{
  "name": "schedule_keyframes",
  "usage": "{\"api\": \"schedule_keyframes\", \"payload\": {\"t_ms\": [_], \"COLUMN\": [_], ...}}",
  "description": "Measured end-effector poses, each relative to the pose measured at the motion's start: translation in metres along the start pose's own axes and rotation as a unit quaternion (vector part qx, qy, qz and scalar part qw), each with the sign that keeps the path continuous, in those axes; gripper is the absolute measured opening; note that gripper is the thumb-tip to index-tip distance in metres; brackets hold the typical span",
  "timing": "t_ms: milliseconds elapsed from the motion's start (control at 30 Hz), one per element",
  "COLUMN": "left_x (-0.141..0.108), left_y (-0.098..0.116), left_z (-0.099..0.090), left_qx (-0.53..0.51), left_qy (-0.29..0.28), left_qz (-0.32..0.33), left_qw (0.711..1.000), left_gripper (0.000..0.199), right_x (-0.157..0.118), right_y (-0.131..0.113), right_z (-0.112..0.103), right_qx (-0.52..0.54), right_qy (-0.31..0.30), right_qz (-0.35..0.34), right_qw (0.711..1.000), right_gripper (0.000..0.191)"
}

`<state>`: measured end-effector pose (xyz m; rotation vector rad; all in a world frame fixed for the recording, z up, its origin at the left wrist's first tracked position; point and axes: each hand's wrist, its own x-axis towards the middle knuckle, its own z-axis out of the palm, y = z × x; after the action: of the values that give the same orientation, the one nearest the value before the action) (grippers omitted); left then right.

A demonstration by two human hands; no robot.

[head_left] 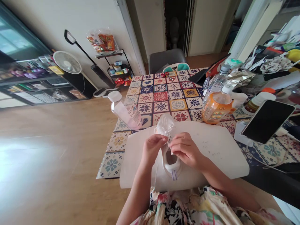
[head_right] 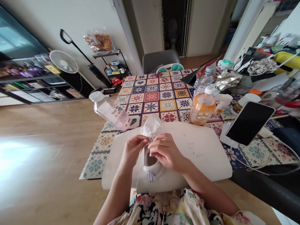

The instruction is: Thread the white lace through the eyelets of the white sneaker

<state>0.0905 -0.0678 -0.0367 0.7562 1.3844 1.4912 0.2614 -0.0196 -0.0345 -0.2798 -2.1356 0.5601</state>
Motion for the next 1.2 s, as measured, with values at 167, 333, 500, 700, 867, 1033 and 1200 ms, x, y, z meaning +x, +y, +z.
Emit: {"api": "schedule_keyframes", "payload": {"t_ms": [167,333,500,700,867,1033,1200], "left_x": [0.01,0.012,0.012,-0.001,-0.018,-0.019,-0.019], "left_y": [-0.008,-0.012,-0.004,0.012,0.024,0.019,0.015], "left_z": [-0.002,0.002,-0.004,-0.03,-0.032,-0.022,-0.016], "left_qx": [0.052,0.012,0.061,0.244,0.362,0.382,0.352], "left_qy": [0.042,0.041,-0.01,0.018,-0.127,-0.112,-0.106], "left_qz": [0.016,0.049,0.046,0.258,0.282,0.287,0.271], "left_qw": [0.998,0.998,0.997,0.935,0.88,0.871,0.89], "left_gripper": [0.013,0.025,0.04,0.008,0.018,0.013,0.017], "right_x": [-0.013,-0.015,-0.013,-0.012,-0.001,0.012,0.008], "right_y": [0.007,0.007,0.003,-0.002,-0.024,-0.05,-0.027], "right_z": [-0.007,-0.005,-0.007,-0.008,-0.016,-0.043,-0.042], "right_qx": [0.081,0.112,0.109,-0.036,-0.076,0.273,0.209], "right_qy": [-0.039,-0.032,-0.033,-0.024,-0.043,-0.217,-0.098], "right_qz": [0.004,0.007,0.027,0.113,0.128,-0.06,0.131], "right_qw": [0.996,0.993,0.993,0.993,0.988,0.935,0.964], "right_gripper": [0.008,0.013,0.008,0.007,0.012,0.019,0.033]}}
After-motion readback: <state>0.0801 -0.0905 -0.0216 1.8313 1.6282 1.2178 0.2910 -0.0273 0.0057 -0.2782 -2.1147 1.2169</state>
